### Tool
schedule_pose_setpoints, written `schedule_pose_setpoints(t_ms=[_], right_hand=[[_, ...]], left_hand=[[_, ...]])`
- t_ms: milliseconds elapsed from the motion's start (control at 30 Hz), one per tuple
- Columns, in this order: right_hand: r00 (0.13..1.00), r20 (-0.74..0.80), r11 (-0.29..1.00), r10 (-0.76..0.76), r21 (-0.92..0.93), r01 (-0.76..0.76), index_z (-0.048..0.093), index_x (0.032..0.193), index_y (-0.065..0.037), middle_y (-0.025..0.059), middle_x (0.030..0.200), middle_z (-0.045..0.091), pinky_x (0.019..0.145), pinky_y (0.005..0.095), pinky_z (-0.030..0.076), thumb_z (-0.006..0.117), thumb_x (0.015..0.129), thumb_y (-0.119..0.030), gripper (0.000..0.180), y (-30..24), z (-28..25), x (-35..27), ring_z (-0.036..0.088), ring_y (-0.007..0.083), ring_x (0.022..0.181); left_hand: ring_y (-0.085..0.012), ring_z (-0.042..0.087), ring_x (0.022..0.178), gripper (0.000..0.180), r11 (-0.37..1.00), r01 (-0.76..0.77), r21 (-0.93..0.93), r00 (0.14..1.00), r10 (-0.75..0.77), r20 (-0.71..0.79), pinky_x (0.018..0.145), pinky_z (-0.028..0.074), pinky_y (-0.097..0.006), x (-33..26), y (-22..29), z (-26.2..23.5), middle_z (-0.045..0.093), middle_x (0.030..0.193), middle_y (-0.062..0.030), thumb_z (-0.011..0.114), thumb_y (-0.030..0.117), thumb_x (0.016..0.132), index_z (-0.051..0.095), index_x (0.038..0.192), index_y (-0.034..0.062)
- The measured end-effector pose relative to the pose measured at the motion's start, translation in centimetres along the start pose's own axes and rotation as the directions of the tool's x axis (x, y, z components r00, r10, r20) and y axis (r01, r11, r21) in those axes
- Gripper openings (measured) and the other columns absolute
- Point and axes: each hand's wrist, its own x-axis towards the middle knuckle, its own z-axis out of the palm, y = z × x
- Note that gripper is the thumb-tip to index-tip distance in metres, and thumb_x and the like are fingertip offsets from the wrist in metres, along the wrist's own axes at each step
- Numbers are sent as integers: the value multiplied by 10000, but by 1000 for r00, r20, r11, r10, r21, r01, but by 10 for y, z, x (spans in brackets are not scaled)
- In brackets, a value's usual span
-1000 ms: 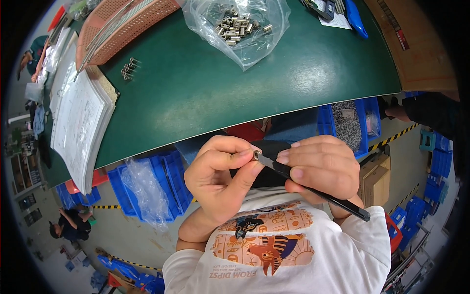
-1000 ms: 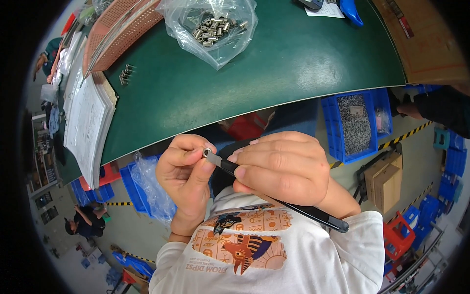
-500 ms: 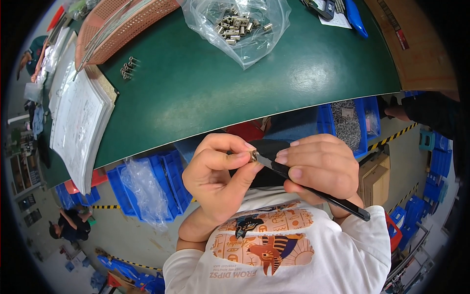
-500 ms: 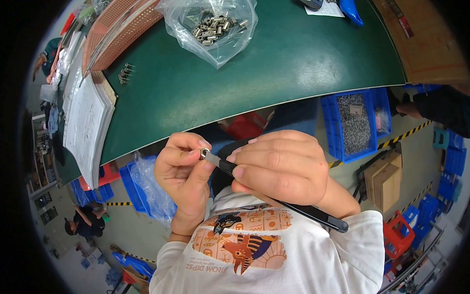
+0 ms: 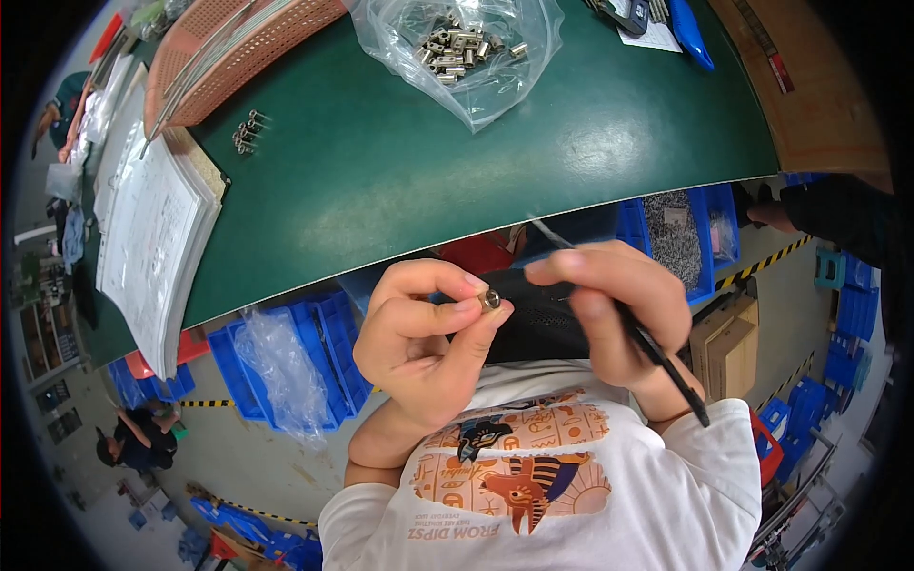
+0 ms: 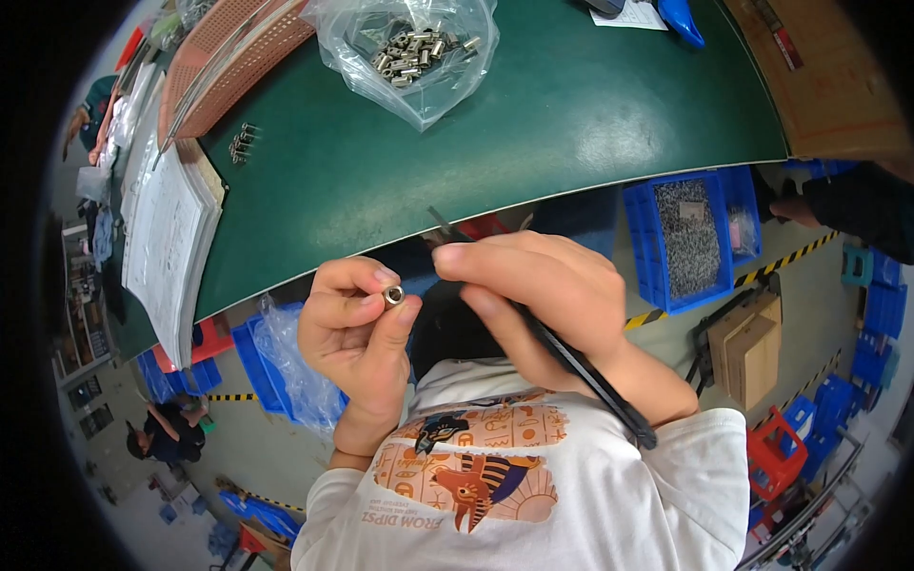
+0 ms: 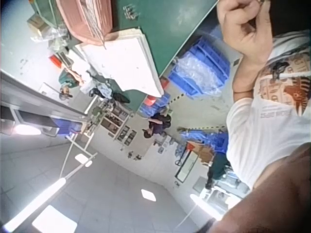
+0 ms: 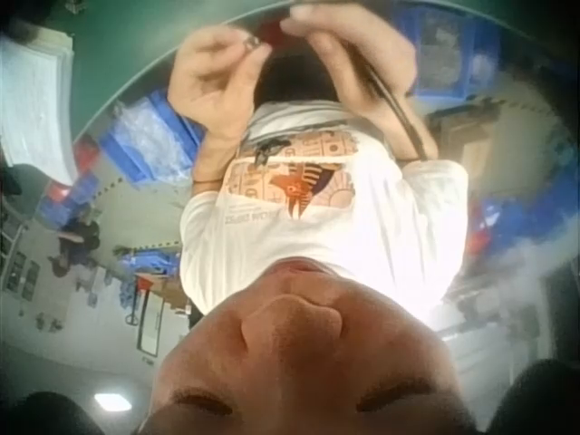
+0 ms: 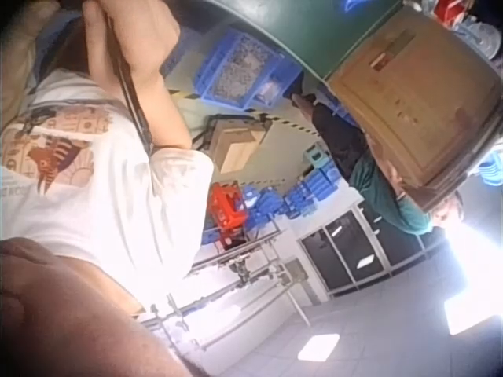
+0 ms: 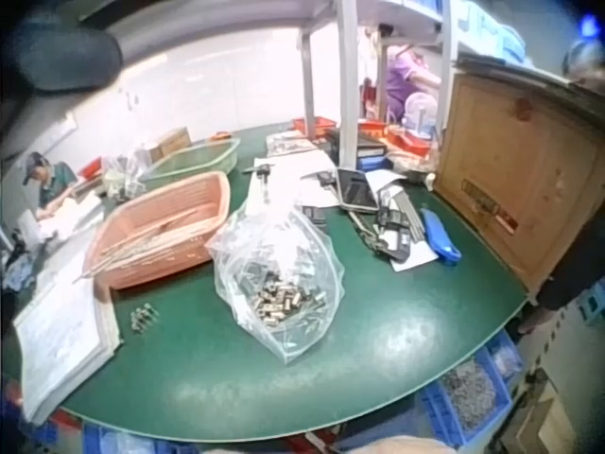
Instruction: Using a utility knife to clean or deburr the interior of small metal hardware components.
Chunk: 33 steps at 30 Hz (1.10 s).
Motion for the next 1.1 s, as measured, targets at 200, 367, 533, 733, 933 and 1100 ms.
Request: schedule_pose_setpoints(t_ms=[200,367,533,733,933,1100], right_hand=[[999,-50,995,18,101,-12,620,823,-13,92,724,536,495,269,422,738,636,-113,243,0,23,10,533,197,580],[996,-86,994,-3,105,12,605,771,-28,93,716,532,469,273,407,702,616,-88,193,4,26,10,517,188,547],[988,-141,998,-56,15,58,616,763,-38,78,701,527,455,277,400,683,593,-97,192,7,21,15,514,184,518],[985,-140,994,-102,-64,94,644,790,-55,49,679,521,445,270,390,691,563,-102,236,9,20,16,519,169,508],[999,-33,999,-35,37,37,636,863,-20,98,753,550,522,274,414,678,666,-66,206,8,17,14,528,186,612],[997,-48,997,-62,36,64,636,881,-15,106,768,563,529,274,418,679,680,-57,209,10,18,13,531,186,616]], left_hand=[[-184,584,767,290,973,-94,208,995,87,45,632,508,-252,0,1,2,570,892,-121,694,-125,650,551,843,39],[-202,577,789,302,947,-182,264,982,162,98,673,502,-281,2,-1,1,568,889,-115,666,-114,650,538,883,28],[-185,550,871,249,973,148,-178,989,-141,52,802,450,-283,2,2,0,552,972,-142,623,-41,750,508,969,-17],[-183,552,846,241,759,570,-314,821,-545,170,796,457,-312,7,11,1,563,939,-124,623,193,842,472,949,38],[-177,556,847,197,635,600,-487,788,-574,222,769,457,-291,5,5,-3,566,942,-114,625,148,838,488,943,53],[-178,560,848,164,701,553,-450,823,-542,168,778,458,-296,3,5,-1,570,945,-111,619,126,841,503,937,61]])
